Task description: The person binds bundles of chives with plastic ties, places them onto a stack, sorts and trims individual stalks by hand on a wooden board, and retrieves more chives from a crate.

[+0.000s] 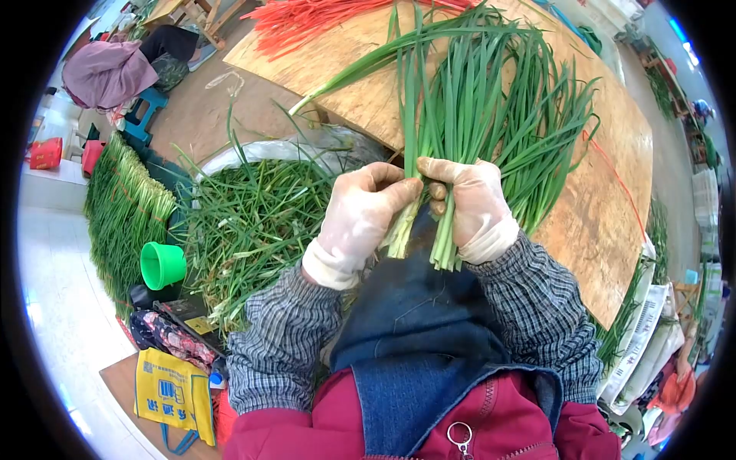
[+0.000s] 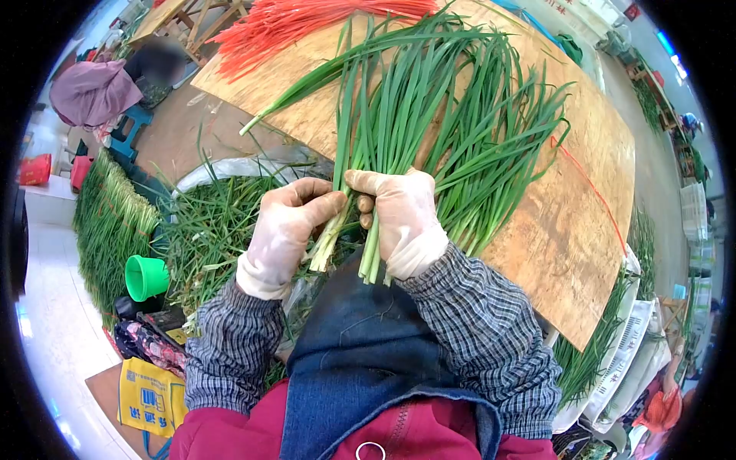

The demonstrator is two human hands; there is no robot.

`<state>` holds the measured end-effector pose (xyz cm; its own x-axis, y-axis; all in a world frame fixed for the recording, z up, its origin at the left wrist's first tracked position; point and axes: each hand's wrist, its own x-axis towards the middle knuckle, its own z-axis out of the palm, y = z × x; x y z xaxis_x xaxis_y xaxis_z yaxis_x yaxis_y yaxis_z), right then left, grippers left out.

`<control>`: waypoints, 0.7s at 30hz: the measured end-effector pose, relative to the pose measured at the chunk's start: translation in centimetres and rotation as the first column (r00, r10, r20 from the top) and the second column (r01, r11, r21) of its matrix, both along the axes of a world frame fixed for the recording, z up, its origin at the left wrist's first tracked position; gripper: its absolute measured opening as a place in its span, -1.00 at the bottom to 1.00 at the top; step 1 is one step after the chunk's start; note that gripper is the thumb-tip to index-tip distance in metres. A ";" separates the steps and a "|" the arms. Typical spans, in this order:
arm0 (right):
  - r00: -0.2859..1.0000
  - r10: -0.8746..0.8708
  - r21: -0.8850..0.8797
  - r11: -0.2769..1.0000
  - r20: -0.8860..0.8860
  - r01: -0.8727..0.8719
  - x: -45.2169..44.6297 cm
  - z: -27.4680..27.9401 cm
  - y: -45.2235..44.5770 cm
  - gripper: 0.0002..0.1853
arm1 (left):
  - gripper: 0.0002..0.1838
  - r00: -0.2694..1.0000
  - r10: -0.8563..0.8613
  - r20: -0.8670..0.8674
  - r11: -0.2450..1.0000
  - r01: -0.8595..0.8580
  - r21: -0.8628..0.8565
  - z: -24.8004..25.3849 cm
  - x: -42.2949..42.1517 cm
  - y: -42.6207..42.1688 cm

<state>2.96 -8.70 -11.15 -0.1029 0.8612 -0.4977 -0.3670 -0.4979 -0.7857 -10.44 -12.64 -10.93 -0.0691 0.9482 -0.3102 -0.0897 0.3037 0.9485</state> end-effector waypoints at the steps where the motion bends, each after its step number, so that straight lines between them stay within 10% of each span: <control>1: 1.000 -0.009 0.000 1.000 -0.014 0.009 0.0 0.0 -0.1 -0.94 | -0.81 1.000 -0.018 -0.014 1.000 0.018 0.021 -0.2 -0.1 0.3; 8: 0.999 0.008 0.032 0.999 0.053 -0.010 0.9 0.4 -0.2 -0.89 | -0.89 0.976 0.119 0.182 0.988 -0.135 0.078 1.6 -2.6 1.6; 12: 0.980 -0.022 0.013 1.000 -0.199 0.025 0.9 1.2 -0.5 -0.92 | -0.94 1.000 0.029 -0.004 0.985 -0.028 0.172 2.3 -2.7 1.8; 17: 0.998 0.016 0.029 0.999 -0.056 -0.014 0.1 1.5 -0.2 -0.89 | -0.90 0.936 -0.041 -0.350 0.881 0.199 0.428 1.7 -0.9 1.1; 21: 0.989 -0.017 -0.004 1.000 -0.145 0.017 -0.7 -0.4 -0.5 -0.91 | -0.83 0.983 -0.114 -0.142 0.911 0.160 0.379 1.2 0.8 0.3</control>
